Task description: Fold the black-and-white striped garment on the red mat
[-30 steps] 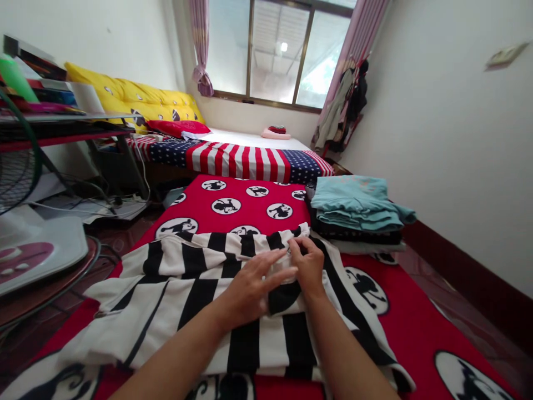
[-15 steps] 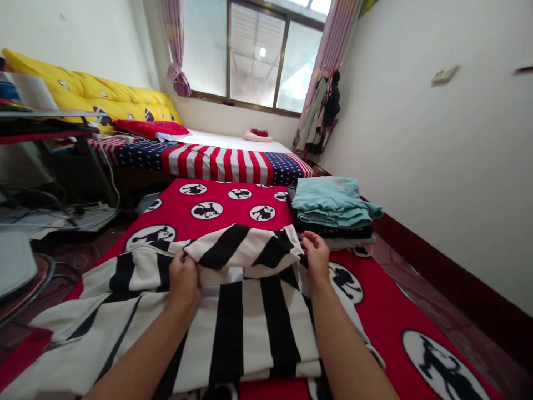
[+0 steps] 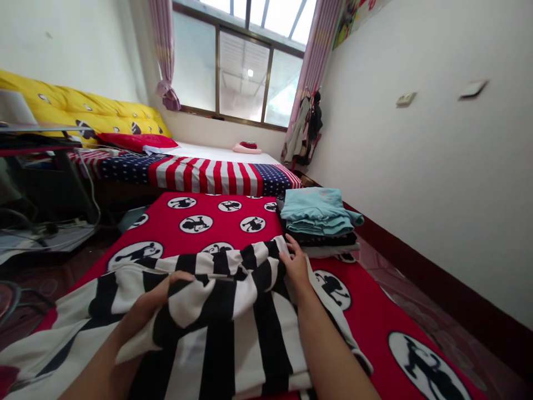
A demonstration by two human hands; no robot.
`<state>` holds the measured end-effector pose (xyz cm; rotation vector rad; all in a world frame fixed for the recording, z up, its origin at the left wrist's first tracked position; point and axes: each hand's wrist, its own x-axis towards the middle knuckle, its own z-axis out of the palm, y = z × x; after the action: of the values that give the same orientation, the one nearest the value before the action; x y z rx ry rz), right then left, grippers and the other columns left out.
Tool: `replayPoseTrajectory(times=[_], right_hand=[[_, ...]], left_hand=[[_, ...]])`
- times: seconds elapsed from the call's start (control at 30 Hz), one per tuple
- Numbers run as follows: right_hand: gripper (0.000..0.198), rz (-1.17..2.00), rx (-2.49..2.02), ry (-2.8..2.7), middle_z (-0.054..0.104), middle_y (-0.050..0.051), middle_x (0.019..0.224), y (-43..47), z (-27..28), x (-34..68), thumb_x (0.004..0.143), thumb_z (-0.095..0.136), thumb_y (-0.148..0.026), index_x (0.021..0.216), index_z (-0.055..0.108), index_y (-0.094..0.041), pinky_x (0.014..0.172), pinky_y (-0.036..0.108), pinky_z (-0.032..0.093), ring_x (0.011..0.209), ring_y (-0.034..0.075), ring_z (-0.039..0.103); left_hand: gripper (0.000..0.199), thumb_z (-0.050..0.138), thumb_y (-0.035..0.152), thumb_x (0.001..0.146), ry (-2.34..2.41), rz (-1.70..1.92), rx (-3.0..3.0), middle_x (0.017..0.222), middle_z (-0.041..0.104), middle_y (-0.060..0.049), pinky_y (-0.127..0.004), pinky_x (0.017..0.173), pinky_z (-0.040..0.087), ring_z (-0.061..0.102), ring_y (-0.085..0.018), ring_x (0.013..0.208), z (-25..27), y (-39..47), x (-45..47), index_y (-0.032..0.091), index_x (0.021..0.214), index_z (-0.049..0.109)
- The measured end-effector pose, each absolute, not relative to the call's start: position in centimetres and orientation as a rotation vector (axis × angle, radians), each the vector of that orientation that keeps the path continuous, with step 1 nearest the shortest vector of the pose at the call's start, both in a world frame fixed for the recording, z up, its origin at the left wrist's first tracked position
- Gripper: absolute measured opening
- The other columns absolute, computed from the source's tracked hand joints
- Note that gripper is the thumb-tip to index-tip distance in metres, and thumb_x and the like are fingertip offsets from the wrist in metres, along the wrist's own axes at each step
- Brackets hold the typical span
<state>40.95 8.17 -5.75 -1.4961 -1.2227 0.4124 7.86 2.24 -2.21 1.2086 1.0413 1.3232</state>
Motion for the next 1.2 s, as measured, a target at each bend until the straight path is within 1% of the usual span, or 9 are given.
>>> replayPoseTrajectory(times=[0.13,0.27,0.33,0.4,0.5,0.57,0.7,0.83,1.2], right_hand=[[0.026,0.343,-1.627,-1.175,0.071,0.003,0.074,8.0,-6.0,41.4,0.067,0.053,-0.028,0.077,0.075,-0.017,0.061,0.024,0.046,0.068,0.018,0.062],[0.018,0.337,-1.711,-1.143,0.061,-0.001,0.052,7.8,-6.3,42.0,0.064,0.054,-0.027,0.053,0.067,-0.021,0.056,0.025,0.043,0.058,0.017,0.057],[0.016,0.321,-1.744,-1.134,0.06,-0.001,0.053,7.8,-6.2,41.9,0.065,0.055,-0.026,0.055,0.066,-0.022,0.058,0.026,0.043,0.059,0.018,0.057],[0.016,0.295,-1.75,-1.134,0.066,0.0,0.068,7.8,-6.0,41.6,0.066,0.056,-0.026,0.068,0.071,-0.023,0.064,0.027,0.046,0.066,0.018,0.06],[0.035,0.293,-1.673,-1.189,0.068,0.003,0.1,8.1,-5.7,41.0,0.068,0.06,-0.028,0.1,0.072,-0.028,0.079,0.03,0.048,0.086,0.02,0.063],[0.041,0.336,-1.58,-1.239,0.067,0.005,0.108,8.4,-5.8,40.7,0.068,0.063,-0.032,0.107,0.071,-0.028,0.089,0.032,0.046,0.097,0.021,0.062],[0.036,0.414,-1.502,-1.21,0.071,0.007,0.102,9.3,-6.5,41.1,0.072,0.06,-0.046,0.095,0.075,-0.023,0.093,0.034,0.046,0.101,0.024,0.063],[0.053,0.429,-1.542,-1.044,0.074,0.012,0.089,10.3,-7.5,42.6,0.083,0.037,-0.051,0.091,0.072,-0.013,0.076,0.034,0.052,0.083,0.024,0.068],[0.024,0.394,-1.7,-1.194,0.068,0.004,0.064,9.9,-6.9,41.3,0.061,0.069,-0.038,0.074,0.071,-0.018,0.062,0.029,0.045,0.062,0.02,0.062]], left_hand=[[0.052,0.071,0.063,0.058,0.525,0.63,1.387,0.068,0.07,-0.01,-0.029,0.053,0.052,0.063,-0.02,0.057,-1.8,1.8,8.6,0.015,0.078,0.075],[0.047,0.057,0.055,0.081,0.725,0.832,1.507,0.093,0.072,-0.011,-0.031,0.067,0.054,0.067,-0.022,0.078,-1.9,3.4,11.4,0.016,0.104,0.069],[0.039,0.057,0.042,0.084,0.982,1.054,1.741,0.117,0.066,-0.011,-0.038,0.09,0.05,0.061,-0.025,0.108,-2.8,4.4,12.4,0.02,0.114,0.065],[0.041,0.06,0.032,0.081,1.132,1.094,2.038,0.126,0.061,-0.01,-0.044,0.103,0.041,0.053,-0.028,0.12,-4.2,5.2,13.0,0.021,0.12,0.062],[0.043,0.057,0.021,0.079,1.206,0.932,2.343,0.121,0.062,-0.01,-0.046,0.102,0.041,0.055,-0.028,0.114,-6.0,5.7,13.3,0.022,0.122,0.062],[0.042,0.054,0.018,0.081,1.228,0.846,2.439,0.117,0.062,-0.009,-0.045,0.097,0.043,0.056,-0.026,0.109,-6.5,5.6,13.3,0.023,0.122,0.062],[0.042,0.053,0.017,0.082,1.276,0.807,2.501,0.114,0.061,-0.009,-0.043,0.095,0.044,0.055,-0.026,0.106,-6.4,5.3,13.4,0.023,0.123,0.062],[0.04,0.054,0.018,0.082,1.295,0.807,2.507,0.112,0.061,-0.008,-0.042,0.094,0.044,0.055,-0.025,0.106,-6.5,5.4,13.4,0.024,0.121,0.063],[0.036,0.054,0.02,0.083,1.304,0.848,2.503,0.111,0.061,-0.007,-0.04,0.093,0.044,0.056,-0.025,0.106,-6.9,5.5,13.5,0.025,0.117,0.065]])
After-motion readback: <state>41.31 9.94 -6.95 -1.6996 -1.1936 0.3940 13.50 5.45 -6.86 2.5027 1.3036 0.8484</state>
